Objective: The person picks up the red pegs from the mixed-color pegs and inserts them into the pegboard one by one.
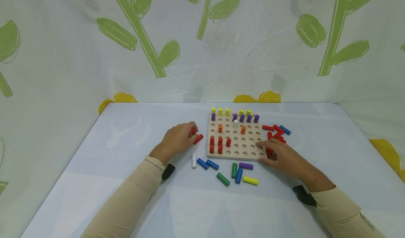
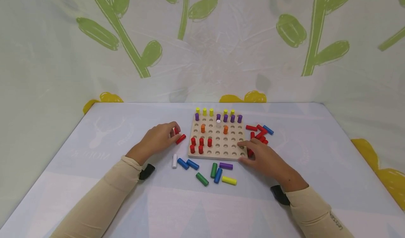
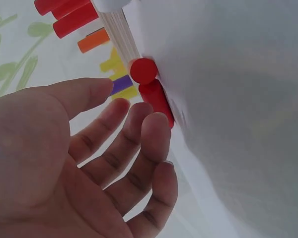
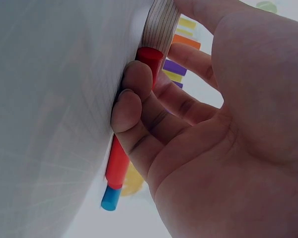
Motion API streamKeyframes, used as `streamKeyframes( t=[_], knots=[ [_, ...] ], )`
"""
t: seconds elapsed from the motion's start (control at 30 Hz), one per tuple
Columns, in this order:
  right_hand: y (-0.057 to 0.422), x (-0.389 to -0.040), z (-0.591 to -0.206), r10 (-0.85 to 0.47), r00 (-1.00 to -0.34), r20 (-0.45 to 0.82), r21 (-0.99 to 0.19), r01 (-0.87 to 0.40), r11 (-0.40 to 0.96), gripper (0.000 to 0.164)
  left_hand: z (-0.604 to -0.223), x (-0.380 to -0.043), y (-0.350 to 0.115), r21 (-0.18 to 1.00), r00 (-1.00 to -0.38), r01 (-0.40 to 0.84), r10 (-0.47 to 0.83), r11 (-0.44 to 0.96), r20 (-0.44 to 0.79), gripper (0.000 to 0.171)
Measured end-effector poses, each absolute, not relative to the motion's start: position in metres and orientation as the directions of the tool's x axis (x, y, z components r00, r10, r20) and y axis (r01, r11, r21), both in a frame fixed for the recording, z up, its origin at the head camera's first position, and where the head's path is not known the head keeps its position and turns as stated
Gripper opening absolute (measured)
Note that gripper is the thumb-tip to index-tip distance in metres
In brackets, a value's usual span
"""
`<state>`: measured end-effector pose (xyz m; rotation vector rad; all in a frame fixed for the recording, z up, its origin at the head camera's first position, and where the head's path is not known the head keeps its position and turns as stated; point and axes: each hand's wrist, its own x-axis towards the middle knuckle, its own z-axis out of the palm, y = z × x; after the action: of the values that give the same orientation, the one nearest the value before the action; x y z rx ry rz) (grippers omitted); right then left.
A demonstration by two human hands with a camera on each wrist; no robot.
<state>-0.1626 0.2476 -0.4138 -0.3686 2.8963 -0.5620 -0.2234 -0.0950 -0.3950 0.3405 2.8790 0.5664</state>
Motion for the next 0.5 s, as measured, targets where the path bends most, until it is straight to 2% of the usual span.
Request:
streamKeyframes(
  t=[0.5],
  knots=[
    [0.2480, -0.1622, -0.4129, -0.270, -0.954, -0.128, -0.391, -0.202, 0.898, 0.062, -0.3912, -0.2193, -0.0876, 0.362, -0.953, 0.239, 0.290, 0.901, -0.092, 0.030]
  ],
)
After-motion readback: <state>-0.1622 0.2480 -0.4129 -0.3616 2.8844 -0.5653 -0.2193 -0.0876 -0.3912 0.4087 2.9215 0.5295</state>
